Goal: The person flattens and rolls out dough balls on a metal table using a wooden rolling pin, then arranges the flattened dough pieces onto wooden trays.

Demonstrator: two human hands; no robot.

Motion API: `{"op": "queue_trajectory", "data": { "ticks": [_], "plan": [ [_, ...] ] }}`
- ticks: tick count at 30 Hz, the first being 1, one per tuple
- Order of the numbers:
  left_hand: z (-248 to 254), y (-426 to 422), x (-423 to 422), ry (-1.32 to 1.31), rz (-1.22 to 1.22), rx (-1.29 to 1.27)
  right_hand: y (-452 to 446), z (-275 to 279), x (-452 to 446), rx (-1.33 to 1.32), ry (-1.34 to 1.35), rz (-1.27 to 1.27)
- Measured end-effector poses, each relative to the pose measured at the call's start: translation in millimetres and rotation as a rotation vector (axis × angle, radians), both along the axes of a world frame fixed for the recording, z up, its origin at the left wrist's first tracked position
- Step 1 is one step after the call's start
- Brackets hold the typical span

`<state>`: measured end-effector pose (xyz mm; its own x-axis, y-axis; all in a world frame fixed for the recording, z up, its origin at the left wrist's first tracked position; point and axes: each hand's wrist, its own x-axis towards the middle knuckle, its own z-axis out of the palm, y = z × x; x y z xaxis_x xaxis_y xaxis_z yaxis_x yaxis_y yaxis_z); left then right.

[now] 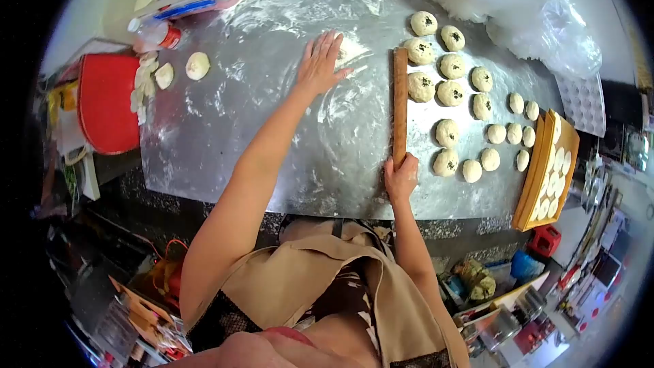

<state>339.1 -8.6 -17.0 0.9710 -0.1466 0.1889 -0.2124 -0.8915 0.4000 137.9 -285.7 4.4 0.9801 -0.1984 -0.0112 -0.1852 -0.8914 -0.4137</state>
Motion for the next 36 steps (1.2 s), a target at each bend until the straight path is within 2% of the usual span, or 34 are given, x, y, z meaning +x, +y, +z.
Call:
{"op": "queue_trajectory", "data": {
  "ticks": [3, 5, 7, 8, 10, 11, 13, 15, 17, 20, 21, 23, 24, 25, 27, 29, 30, 31, 33, 35, 36],
  "plan": [
    [-7, -1, 4, -0.025, -0.141, 0.077, -4, 0, 2, -0.003, 0.048, -0.025],
    [3, 6, -14, 0.094, -0.225, 0.12, -1, 2, 5, -0.011, 0.023, -0.026],
    [6, 22, -45, 0.17, -0.493, 0.213, -1, 1, 3, -0.016, 0.009, -0.029],
    [9, 35, -66, 0.184, -0.504, 0.212, -4, -2, 2, -0.018, -0.009, -0.015],
    [19, 63, -98, 0.312, -0.808, 0.203, -5, -2, 1, -0.017, 0.007, -0.024],
    [15, 69, -97, 0.318, -0.818, 0.208, -4, -2, 3, -0.014, 0.004, -0.026],
    [8, 79, -89, 0.159, -0.399, 0.233, -4, -2, 4, -0.032, 0.003, -0.022],
    [9, 60, -60, 0.157, -0.31, 0.209, -1, 2, 6, -0.026, 0.011, -0.031],
    [13, 28, -46, 0.182, -0.361, 0.263, 1, 2, 7, -0.044, 0.007, -0.029],
    [4, 8, -85, 0.217, -0.719, 0.232, -2, 4, 5, -0.063, 0.0, -0.011],
    [7, 11, -107, 0.247, -0.857, 0.254, -1, 3, 5, -0.059, -0.006, -0.011],
    [7, 39, -152, 0.28, -0.899, 0.218, -3, 2, 6, -0.058, 0.108, -0.071],
    [9, 64, -162, 0.309, -0.941, 0.173, -5, -1, 5, -0.042, 0.081, -0.047],
    [17, 93, -159, 0.328, -0.896, 0.212, -3, 1, 6, -0.023, 0.088, -0.057],
    [35, 145, -150, 0.332, -0.34, 0.265, -3, 3, 8, -0.016, 0.089, -0.047],
    [19, 192, -120, 0.093, 0.386, 0.246, -6, -2, 8, -0.034, 0.06, -0.026],
    [12, 219, -105, -0.072, 0.562, 0.222, -5, -4, 8, -0.036, 0.061, -0.027],
    [36, 237, -88, -0.151, 0.59, 0.11, -5, -4, 9, -0.047, 0.049, -0.012],
    [6, 284, -60, 0.094, 0.574, 0.104, -10, -6, 8, -0.078, 0.072, -0.012],
    [-8, 313, -44, 0.132, 0.437, 0.216, -8, -5, 7, -0.044, 0.017, -0.017],
    [-2, 317, -44, 0.134, 0.416, 0.17, -10, -6, 7, -0.066, 0.083, -0.039]
  ]
}}
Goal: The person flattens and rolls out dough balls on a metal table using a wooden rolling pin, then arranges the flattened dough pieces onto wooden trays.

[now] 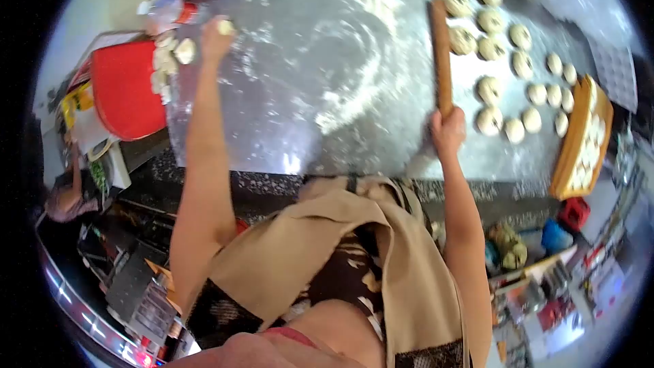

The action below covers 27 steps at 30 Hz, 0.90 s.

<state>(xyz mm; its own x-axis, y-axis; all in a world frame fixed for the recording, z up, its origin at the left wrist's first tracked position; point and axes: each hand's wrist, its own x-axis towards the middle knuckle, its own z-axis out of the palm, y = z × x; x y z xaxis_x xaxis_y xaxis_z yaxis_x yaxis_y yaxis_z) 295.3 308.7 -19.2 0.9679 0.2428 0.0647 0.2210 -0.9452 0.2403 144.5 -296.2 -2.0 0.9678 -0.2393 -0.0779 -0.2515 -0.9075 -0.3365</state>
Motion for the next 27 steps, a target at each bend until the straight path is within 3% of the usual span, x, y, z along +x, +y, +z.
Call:
{"op": "queue_trajectory", "data": {
  "ticks": [2, 4, 6, 7, 10, 12, 13, 15, 17, 21, 27],
  "plan": [
    [12, -28, -3, 0.012, -0.032, -0.061, 6, 12, 5, 0.001, 0.046, -0.024],
    [45, -80, -32, -0.161, -0.089, -0.155, 2, 2, 3, 0.003, -0.014, 0.003],
    [76, -170, -67, -0.103, -0.152, -0.322, 1, 1, 2, 0.001, -0.022, 0.01],
    [68, -208, -84, -0.084, -0.176, -0.468, 1, 2, 3, 0.02, -0.033, 0.016],
    [53, -299, -115, 0.186, -0.361, -0.484, 0, 4, 3, 0.056, -0.036, 0.028],
    [50, -335, -118, 0.106, -0.269, -0.394, -2, 1, 3, 0.064, -0.069, 0.035],
    [47, -345, -117, 0.026, -0.186, -0.312, -2, 1, 3, 0.076, -0.075, 0.039],
    [26, -353, -105, 0.023, -0.072, -0.387, -3, 0, 4, 0.079, -0.059, 0.023],
    [13, -363, -100, -0.042, 0.023, -0.218, -3, 0, 3, 0.106, -0.061, 0.025],
    [21, -377, -92, 0.115, -0.071, -0.085, -4, 2, 10, 0.147, -0.071, 0.023],
    [16, -380, -88, 0.112, -0.143, -0.05, -1, 4, 12, 0.153, -0.069, 0.041]
  ]
}}
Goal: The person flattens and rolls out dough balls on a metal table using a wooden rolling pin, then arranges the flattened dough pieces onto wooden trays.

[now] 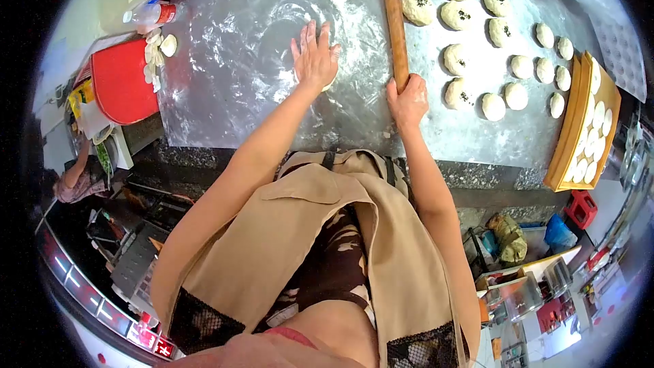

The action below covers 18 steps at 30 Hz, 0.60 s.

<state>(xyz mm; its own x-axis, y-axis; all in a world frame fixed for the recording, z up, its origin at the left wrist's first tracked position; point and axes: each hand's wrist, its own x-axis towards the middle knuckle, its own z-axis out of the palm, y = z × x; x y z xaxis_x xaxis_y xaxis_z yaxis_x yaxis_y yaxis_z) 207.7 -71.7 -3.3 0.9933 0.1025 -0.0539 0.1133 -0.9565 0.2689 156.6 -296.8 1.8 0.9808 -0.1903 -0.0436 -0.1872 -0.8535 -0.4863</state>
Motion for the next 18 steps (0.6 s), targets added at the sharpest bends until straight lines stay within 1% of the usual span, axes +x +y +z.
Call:
{"op": "queue_trajectory", "data": {
  "ticks": [2, 3, 5, 6, 8, 9, 10, 12, 13, 14, 15, 16, 17, 18],
  "plan": [
    [-2, 7, -2, 0.001, -0.054, -0.168, -1, -2, -5, -0.017, -0.012, 0.006],
    [4, 10, -11, -0.007, -0.055, -0.176, -6, -5, -7, -0.003, -0.049, 0.05],
    [19, 15, -38, -0.05, -0.144, -0.108, -12, -2, -10, -0.007, -0.088, 0.108],
    [14, 18, -48, -0.049, -0.121, -0.12, -12, 5, -18, 0.03, -0.082, 0.154],
    [5, 26, -65, 0.102, -0.438, 0.051, -9, 14, -21, 0.061, -0.077, 0.225],
    [5, 39, -64, 0.08, -0.659, 0.026, -6, 22, -19, 0.063, -0.116, 0.312],
    [10, 50, -64, 0.08, -0.642, 0.016, -1, 32, -17, 0.065, -0.151, 0.398],
    [26, 67, -62, -0.018, -0.918, -0.15, 11, 48, -4, 0.09, -0.124, 0.419],
    [42, 72, -67, 0.01, -0.861, -0.116, 15, 54, 4, 0.05, -0.203, 0.534],
    [44, 77, -80, 0.004, -0.852, -0.119, 21, 60, 12, 0.012, -0.286, 0.646],
    [45, 83, -97, -0.093, -0.692, -0.108, 27, 68, 14, -0.039, -0.234, 0.715],
    [55, 83, -110, -0.184, -0.533, -0.099, 31, 67, 12, -0.038, -0.23, 0.72],
    [65, 83, -117, -0.23, -0.372, -0.053, 34, 63, 11, -0.017, -0.229, 0.8],
    [58, 84, -116, -0.228, -0.37, -0.053, 37, 57, 11, 0.004, -0.227, 0.879]
  ]
}}
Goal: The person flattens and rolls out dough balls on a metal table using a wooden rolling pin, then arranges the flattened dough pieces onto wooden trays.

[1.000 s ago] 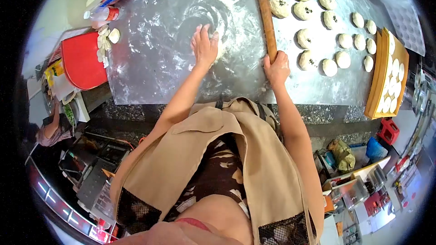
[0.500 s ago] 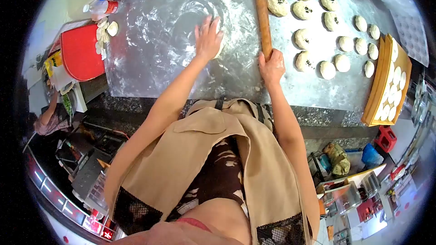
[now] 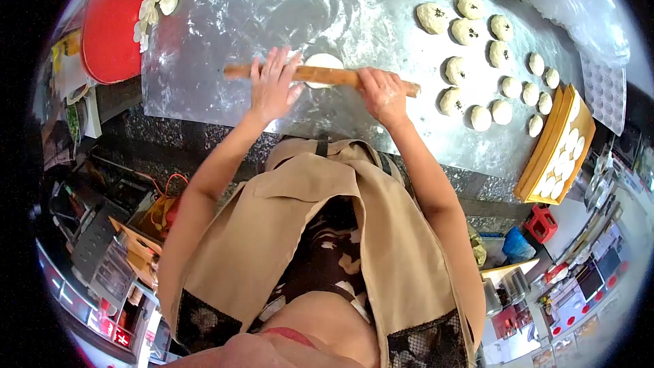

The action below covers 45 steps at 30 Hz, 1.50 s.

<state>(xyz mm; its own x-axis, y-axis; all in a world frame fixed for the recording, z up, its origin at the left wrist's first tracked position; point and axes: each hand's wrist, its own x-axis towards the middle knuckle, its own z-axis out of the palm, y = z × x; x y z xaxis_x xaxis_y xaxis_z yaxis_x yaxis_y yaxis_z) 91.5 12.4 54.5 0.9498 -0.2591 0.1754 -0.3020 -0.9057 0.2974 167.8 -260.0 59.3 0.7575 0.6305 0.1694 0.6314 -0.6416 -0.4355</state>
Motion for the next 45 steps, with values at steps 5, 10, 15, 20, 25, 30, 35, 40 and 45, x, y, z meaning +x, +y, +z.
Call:
{"op": "queue_trajectory", "data": {
  "ticks": [5, 10, 15, 20, 25, 30, 35, 40, 45],
  "plan": [
    [-36, 12, 72, 0.141, 0.353, 0.053, 44, -43, 40, -0.182, 0.026, -0.206],
    [-30, -4, 49, 0.124, 0.436, 0.119, 38, -49, 36, -0.166, 0.027, -0.32],
    [-24, -25, -37, 0.32, 0.359, 0.022, 10, -48, -28, -0.222, 0.064, -0.26],
    [-36, 5, 62, 0.102, 0.535, 0.134, 66, -53, 80, -0.173, -0.104, -0.371],
    [-16, -41, -56, 0.439, 0.361, 0.049, 2, -39, -26, -0.285, 0.113, -0.246],
    [-30, -16, -5, 0.37, 0.341, 0.206, 29, -56, 26, -0.245, 0.012, -0.288],
    [-38, 9, 49, 0.213, 0.484, 0.228, 72, -66, 103, -0.07, -0.167, -0.315],
    [-27, -60, -32, 0.506, 0.575, -0.164, -3, -46, -28, -0.176, 0.023, -0.101],
    [-42, -69, 50, 0.233, 0.284, -0.297, -4, -55, -59, -0.076, -0.025, 0.022]
  ]
}}
